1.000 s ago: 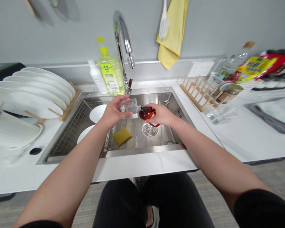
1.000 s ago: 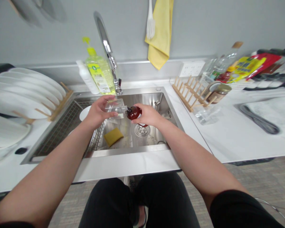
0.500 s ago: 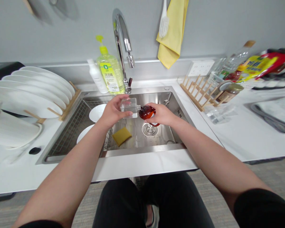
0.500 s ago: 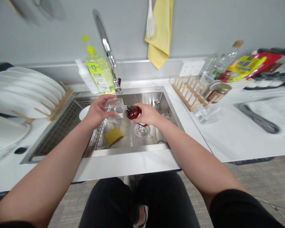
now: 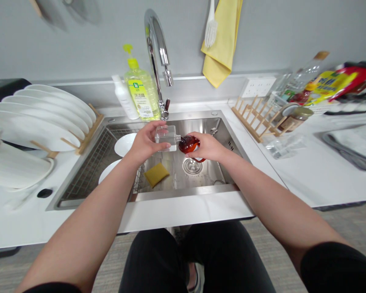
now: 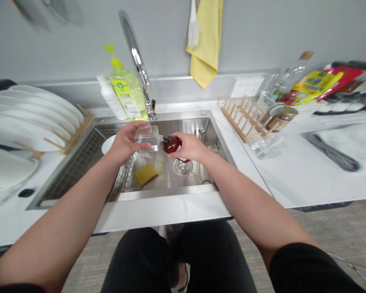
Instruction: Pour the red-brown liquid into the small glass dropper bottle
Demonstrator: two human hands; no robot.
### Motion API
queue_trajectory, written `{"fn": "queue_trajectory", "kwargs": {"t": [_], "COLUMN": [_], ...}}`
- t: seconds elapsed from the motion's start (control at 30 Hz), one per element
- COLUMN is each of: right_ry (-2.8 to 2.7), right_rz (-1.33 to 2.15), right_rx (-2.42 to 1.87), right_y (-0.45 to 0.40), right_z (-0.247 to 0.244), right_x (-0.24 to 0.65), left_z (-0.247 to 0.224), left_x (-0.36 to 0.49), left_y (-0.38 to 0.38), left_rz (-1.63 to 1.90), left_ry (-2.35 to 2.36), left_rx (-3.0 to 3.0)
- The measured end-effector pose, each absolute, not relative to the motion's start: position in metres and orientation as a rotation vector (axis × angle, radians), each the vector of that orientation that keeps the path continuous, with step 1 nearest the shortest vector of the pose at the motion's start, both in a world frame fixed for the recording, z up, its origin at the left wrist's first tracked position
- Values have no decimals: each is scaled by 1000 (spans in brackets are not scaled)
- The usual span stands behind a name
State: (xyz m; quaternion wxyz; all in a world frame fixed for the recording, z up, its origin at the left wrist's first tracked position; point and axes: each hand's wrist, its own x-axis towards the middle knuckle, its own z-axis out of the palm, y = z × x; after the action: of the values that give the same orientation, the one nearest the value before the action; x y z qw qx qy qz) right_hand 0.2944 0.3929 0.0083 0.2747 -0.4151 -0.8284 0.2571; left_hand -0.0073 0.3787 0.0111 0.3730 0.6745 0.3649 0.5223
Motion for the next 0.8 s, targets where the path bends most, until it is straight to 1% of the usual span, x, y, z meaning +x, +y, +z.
{"fn": "queue_trajectory", "kwargs": {"t": [0.8], "right_ry": [-2244], "right_rz": [659], "right_rx": [-1144], "right_y": [392], "right_z": [9], "right_x": [294], "left_z": [17], "left_x": [-4], "left_y": [372], "left_rz": [1316], "left_ry": [974], "left_rx": [1705]}}
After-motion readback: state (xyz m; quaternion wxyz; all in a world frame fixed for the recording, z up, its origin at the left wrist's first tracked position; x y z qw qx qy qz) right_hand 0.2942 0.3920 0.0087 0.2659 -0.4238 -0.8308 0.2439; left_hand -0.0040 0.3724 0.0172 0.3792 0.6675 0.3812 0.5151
